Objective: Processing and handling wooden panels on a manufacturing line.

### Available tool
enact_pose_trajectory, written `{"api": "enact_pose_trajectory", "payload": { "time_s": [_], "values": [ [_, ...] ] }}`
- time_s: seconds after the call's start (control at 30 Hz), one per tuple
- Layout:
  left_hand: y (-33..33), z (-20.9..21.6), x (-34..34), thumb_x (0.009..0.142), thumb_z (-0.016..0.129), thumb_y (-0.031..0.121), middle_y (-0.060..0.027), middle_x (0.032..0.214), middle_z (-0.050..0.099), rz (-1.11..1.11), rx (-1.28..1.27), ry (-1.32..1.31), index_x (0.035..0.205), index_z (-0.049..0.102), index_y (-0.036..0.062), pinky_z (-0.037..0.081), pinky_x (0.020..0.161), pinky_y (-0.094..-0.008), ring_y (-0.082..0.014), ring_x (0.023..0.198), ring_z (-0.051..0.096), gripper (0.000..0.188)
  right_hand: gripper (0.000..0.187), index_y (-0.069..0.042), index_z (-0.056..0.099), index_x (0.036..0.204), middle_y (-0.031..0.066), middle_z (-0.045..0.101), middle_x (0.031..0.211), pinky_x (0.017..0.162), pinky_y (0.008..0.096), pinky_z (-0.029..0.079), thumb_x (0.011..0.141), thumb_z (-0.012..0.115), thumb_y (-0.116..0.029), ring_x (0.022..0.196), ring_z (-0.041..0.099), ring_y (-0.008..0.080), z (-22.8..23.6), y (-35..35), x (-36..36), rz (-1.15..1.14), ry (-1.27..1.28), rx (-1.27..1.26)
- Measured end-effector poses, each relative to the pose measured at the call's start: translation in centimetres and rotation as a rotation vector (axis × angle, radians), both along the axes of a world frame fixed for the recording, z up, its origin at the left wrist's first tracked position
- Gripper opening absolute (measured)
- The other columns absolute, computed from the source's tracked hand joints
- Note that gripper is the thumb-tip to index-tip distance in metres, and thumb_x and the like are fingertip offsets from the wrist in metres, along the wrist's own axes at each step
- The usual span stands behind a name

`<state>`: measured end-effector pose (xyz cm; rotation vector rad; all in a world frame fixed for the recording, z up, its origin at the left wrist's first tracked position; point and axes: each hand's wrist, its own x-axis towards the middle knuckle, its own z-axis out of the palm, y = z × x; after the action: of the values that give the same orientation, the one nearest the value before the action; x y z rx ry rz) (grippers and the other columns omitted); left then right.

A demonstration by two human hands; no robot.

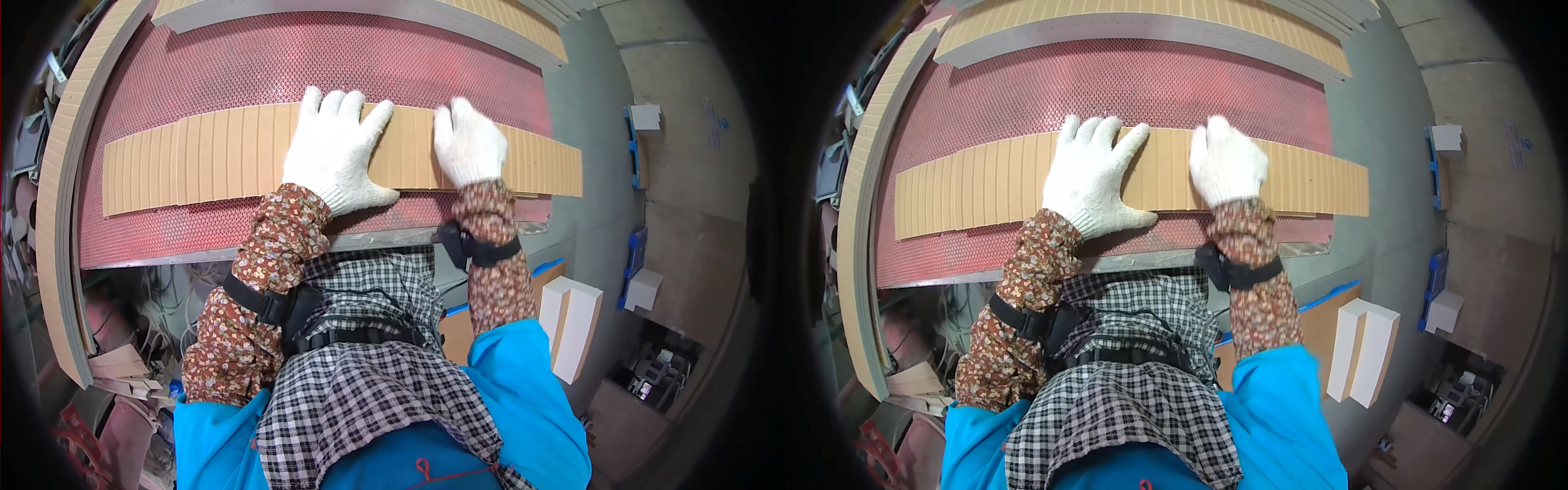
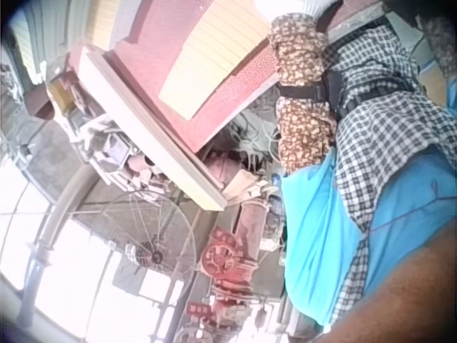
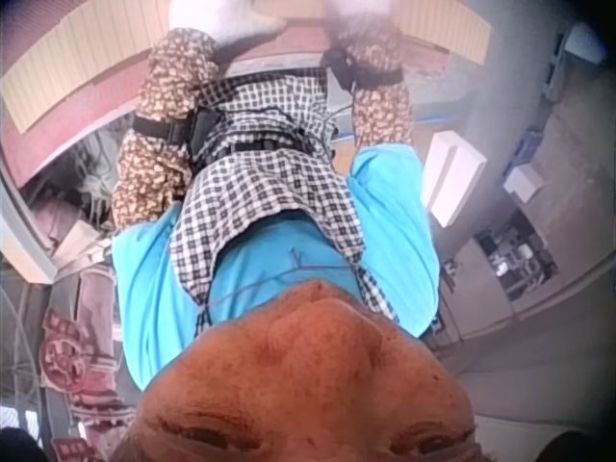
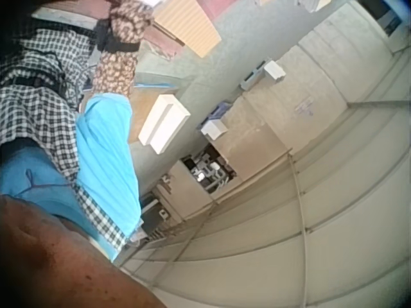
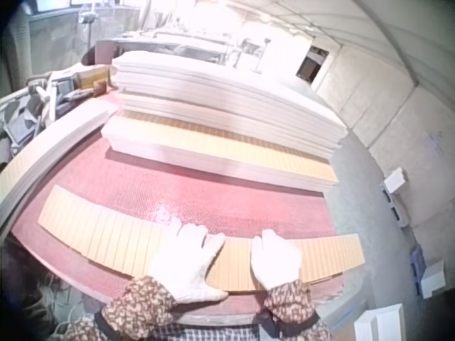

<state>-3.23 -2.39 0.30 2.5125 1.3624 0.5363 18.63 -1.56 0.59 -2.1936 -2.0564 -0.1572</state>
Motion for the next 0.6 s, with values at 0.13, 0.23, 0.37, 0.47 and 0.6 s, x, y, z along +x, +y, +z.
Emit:
{"api": "enact_pose_trajectory", "payload": {
  "time_s": [0.13,0.23,0.37,0.47,0.6],
  "values": [
    [0.0,0.1,0.0,0.06,0.089,0.056,-0.0199,0.134,0.057,-0.002,-0.038,0.001,0.148,0.055,0.0081,0.028,0.123,-0.0596,-0.0383,0.132,0.052,0.106,0.024,-0.008,0.068,0.098,0.0149,0.075,0.085,0.064,0.0458,0.059,0.105,0.059,-0.03,0.069,0.074,0.0348,0.3,-6.3,-0.1,0.051,0.103,0.031],
    [-0.1,0.0,0.0,0.059,0.089,0.055,-0.0197,0.133,0.057,0.003,-0.021,-0.001,0.148,0.055,0.008,0.028,0.123,-0.0597,-0.0385,0.132,0.052,0.106,0.02,-0.009,0.067,0.096,0.0146,0.072,0.08,0.061,0.0446,0.058,0.102,0.064,-0.027,0.067,0.072,0.0345,0.6,-10.0,-0.2,0.043,0.12,0.022],
    [-0.1,-0.2,0.1,0.059,0.089,0.055,-0.0195,0.133,0.057,0.004,-0.023,-0.011,0.148,0.054,0.0082,0.029,0.123,-0.0594,-0.0384,0.132,0.052,0.107,0.019,-0.008,0.068,0.095,0.0148,0.074,0.083,0.061,0.0425,0.058,0.102,0.064,-0.025,0.067,0.073,0.0323,0.6,-8.5,0.0,0.065,0.122,0.051],
    [0.0,-0.2,0.1,0.058,0.089,0.056,-0.0192,0.132,0.057,0.006,-0.009,-0.002,0.148,0.055,0.0084,0.029,0.123,-0.059,-0.0381,0.131,0.052,0.107,0.024,-0.007,0.069,0.099,0.0148,0.076,0.087,0.066,0.0443,0.06,0.104,0.06,-0.029,0.073,0.075,0.0314,0.5,-3.6,0.1,0.066,0.095,0.058],
    [0.1,-0.1,0.0,0.058,0.089,0.056,-0.0192,0.132,0.057,-0.003,-0.014,0.0,0.148,0.055,0.0085,0.03,0.122,-0.0582,-0.0379,0.131,0.053,0.107,0.035,-0.006,0.07,0.108,0.0155,0.078,0.092,0.081,0.049,0.061,0.108,0.051,-0.036,0.086,0.078,0.0341,0.3,2.0,0.1,-0.002,-0.014,-0.073]
  ]
}}
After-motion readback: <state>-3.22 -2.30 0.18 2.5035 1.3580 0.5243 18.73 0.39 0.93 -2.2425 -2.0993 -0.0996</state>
